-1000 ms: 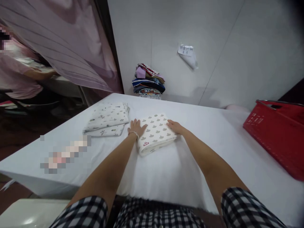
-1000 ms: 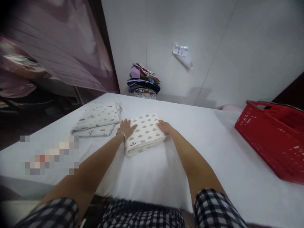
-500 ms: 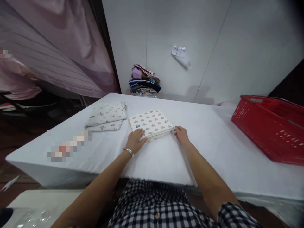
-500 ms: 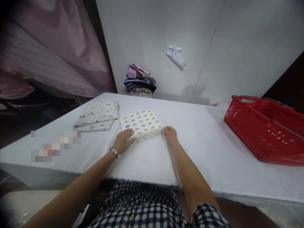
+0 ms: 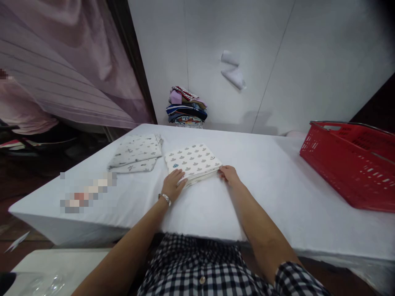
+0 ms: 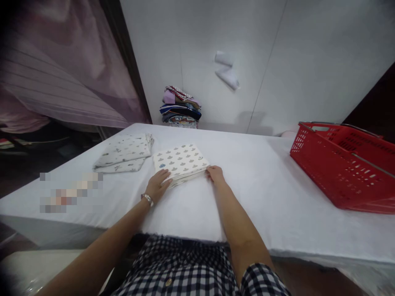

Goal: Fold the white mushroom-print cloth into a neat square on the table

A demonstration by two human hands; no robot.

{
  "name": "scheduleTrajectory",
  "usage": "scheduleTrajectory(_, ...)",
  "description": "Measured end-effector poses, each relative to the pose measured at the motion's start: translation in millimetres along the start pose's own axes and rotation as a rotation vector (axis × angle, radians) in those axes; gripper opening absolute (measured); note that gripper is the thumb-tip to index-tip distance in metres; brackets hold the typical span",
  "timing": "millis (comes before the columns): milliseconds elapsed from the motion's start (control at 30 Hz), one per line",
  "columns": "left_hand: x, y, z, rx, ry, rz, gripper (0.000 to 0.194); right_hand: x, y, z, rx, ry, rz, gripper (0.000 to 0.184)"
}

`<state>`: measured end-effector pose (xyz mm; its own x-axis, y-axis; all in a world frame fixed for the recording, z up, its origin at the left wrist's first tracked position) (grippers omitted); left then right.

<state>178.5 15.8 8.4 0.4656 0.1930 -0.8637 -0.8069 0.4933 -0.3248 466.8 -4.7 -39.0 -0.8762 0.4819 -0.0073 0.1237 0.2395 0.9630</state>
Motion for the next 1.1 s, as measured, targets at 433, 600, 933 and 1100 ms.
scheduleTrajectory(433,3.6,3.5,1.3,0.020,0.030,0.043,0.040,-8.9,5.0,7.2,-0.134,-0.089,0.070,0.009)
scheduleTrajectory(600,4.3,2.2,0.6,0.029,0.034,0.049,0.040,-8.8,4.0,5.5,-0.111,-0.113,0.080,0.010)
scheduleTrajectory(933,2.4,2.4,-1.3,0.148,-0.150,-0.007,0.037,0.7,7.5,6.0,0.036,0.022,0.187,0.018)
scheduleTrajectory(1100,1.8,1.6,-2.0,0.152,-0.140,0.003,0.036,1.8,21.9,10.9,-0.021,0.000,0.105,0.015)
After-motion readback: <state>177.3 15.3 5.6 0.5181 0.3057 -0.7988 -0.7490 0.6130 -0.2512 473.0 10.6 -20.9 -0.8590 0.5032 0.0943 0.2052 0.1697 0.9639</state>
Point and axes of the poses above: each hand's wrist, its own z-axis towards the middle knuckle, its own x-axis out of the palm, y = z × x, the point moved 8 cm from there along z, towards the middle knuckle, and after that the axes turned 3 degrees about z, right-handed, at the moved point
